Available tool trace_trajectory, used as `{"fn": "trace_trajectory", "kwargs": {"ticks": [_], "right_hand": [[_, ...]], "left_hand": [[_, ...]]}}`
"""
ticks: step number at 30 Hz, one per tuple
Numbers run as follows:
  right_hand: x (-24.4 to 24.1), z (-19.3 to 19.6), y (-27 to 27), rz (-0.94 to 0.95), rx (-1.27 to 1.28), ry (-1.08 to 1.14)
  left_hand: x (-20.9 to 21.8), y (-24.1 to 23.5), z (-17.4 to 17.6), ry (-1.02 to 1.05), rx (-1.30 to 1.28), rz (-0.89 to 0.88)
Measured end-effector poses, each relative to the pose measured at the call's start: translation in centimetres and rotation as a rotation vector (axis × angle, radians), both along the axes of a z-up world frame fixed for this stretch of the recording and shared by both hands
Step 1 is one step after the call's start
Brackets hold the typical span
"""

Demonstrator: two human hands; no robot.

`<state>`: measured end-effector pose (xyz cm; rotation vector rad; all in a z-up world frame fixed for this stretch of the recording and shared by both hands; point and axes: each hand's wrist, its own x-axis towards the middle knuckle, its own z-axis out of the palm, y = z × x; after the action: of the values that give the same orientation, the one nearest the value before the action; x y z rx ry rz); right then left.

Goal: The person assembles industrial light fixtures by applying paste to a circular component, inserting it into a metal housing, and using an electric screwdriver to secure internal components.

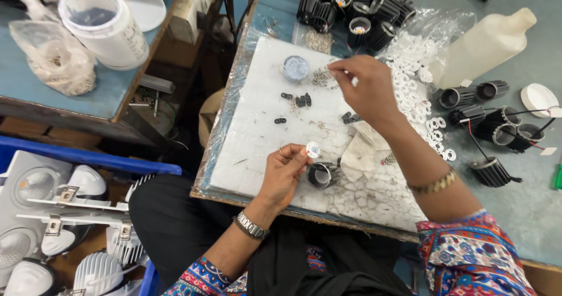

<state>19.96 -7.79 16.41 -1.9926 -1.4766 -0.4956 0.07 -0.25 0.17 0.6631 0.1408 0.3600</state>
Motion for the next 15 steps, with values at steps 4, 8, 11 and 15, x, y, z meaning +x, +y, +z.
{"fn": "trace_trajectory", "kwargs": {"ticks": [4,8,11,15], "right_hand": [[2.4,-3.2,3.5,-0.004,-0.067,-0.236],[3.3,-5.4,4.7,-0.018,-0.131,-0.328],[3.2,-6.1,4.5,-0.018,-0.192,-0.325],[2.1,-5.9,3.8,-0.042,-0.257,-0.201]], "left_hand": [[0.0,-0.1,0.0,0.025,-0.005,0.007],[0.0,0.0,-0.2,0.009,0.011,0.007],[0.1,0.0,-0.4,0.012,0.009,-0.003],[0.0,0.0,-0.7,-0.015,0.026,-0.010]]}}
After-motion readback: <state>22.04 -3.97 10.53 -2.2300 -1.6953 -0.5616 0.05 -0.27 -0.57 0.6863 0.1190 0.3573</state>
